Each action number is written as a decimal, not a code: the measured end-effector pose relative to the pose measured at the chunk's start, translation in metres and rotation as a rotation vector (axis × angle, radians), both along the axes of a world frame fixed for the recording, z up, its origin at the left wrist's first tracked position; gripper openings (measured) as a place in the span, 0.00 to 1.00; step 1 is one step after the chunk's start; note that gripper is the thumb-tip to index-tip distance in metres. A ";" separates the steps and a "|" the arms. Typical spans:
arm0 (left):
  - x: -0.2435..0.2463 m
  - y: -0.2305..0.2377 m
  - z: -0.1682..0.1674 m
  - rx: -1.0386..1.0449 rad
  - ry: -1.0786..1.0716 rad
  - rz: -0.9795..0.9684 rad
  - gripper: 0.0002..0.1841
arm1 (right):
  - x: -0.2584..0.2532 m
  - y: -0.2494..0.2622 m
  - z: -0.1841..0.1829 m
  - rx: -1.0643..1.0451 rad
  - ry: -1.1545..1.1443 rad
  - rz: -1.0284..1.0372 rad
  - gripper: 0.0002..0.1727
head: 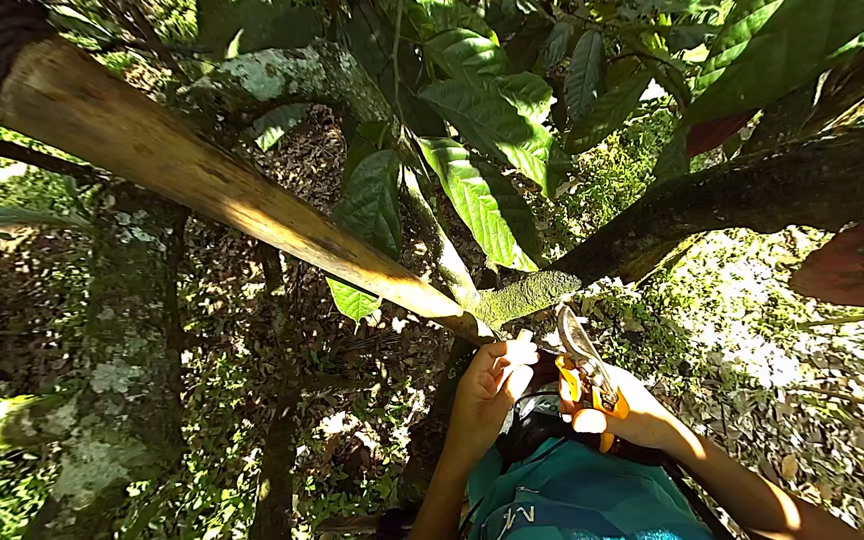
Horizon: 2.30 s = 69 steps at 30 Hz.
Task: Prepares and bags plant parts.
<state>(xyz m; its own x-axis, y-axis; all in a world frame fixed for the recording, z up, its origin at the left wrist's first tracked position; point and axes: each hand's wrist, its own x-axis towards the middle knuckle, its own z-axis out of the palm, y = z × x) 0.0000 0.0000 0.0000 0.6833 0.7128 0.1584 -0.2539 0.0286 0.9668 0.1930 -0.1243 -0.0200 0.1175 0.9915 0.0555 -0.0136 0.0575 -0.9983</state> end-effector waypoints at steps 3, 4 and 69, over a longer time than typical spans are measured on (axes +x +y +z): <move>-0.033 0.010 -0.020 0.428 0.539 -0.091 0.10 | 0.011 0.001 -0.005 -0.042 -0.012 0.061 0.27; -0.038 0.008 -0.027 0.505 0.678 -0.184 0.11 | 0.013 0.001 -0.006 -0.058 -0.057 0.122 0.26; 0.011 -0.009 0.003 0.851 0.743 0.126 0.24 | -0.011 0.043 0.002 -0.672 -0.972 0.387 0.32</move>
<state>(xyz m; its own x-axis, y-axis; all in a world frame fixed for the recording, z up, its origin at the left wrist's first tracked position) 0.0109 -0.0087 0.0035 0.7414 0.6375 0.2096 0.4356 -0.6947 0.5725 0.1824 -0.0811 -0.0181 0.0055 0.8172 -0.5763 0.8455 -0.3115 -0.4337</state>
